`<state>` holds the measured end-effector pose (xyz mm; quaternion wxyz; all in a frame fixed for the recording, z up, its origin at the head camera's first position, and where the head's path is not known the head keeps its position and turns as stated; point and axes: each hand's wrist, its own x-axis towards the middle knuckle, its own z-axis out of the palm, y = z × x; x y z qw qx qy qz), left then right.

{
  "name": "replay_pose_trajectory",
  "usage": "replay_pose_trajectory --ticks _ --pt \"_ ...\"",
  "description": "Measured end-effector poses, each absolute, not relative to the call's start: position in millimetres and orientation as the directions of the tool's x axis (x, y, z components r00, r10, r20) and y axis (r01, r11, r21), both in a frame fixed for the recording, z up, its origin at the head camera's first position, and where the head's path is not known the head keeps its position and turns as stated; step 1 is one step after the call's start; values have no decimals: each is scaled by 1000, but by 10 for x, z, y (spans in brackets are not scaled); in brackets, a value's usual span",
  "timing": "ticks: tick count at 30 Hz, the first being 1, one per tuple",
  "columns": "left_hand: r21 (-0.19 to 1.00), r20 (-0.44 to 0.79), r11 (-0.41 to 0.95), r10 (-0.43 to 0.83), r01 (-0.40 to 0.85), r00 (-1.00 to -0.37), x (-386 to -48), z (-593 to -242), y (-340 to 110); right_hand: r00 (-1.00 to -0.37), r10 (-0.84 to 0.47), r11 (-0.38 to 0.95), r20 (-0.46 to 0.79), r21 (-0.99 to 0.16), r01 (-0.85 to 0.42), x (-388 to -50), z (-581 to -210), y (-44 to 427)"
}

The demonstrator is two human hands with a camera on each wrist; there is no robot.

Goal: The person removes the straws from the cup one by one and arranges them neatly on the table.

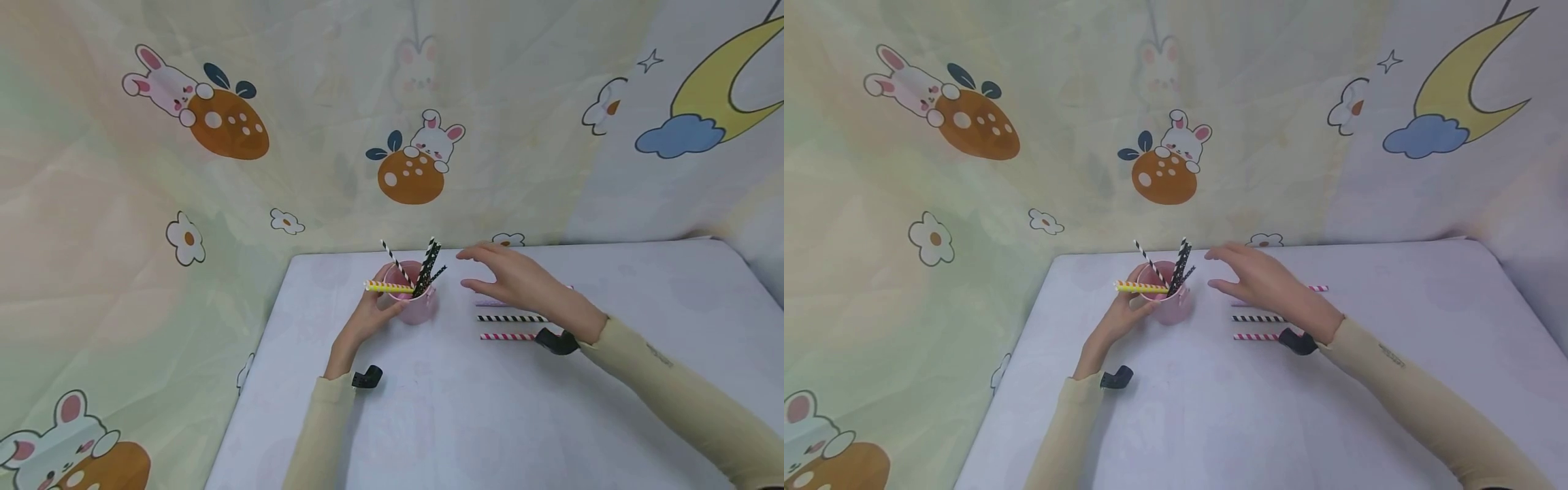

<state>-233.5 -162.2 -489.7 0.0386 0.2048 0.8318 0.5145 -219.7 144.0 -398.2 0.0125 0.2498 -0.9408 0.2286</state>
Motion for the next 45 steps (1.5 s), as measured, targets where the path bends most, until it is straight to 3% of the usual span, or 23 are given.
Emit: replay_pose_trajectory --ticks 10,25,34,45 --pt "875 115 411 334 254 -936 -2466 -5200 -1696 -762 -575 686 296 -333 -647 -2218 -3782 1166" --pt "880 147 379 359 288 -922 -2492 -5244 -1690 -628 -708 578 324 -246 -778 -2318 -3880 712" --pt "854 110 447 342 265 -933 -2471 -5213 -1703 -615 -730 572 298 -226 -789 -2386 -3997 455" --pt "858 146 414 367 302 -919 -2492 -5222 -1697 -634 -733 618 248 -146 -772 -2468 -4186 274"
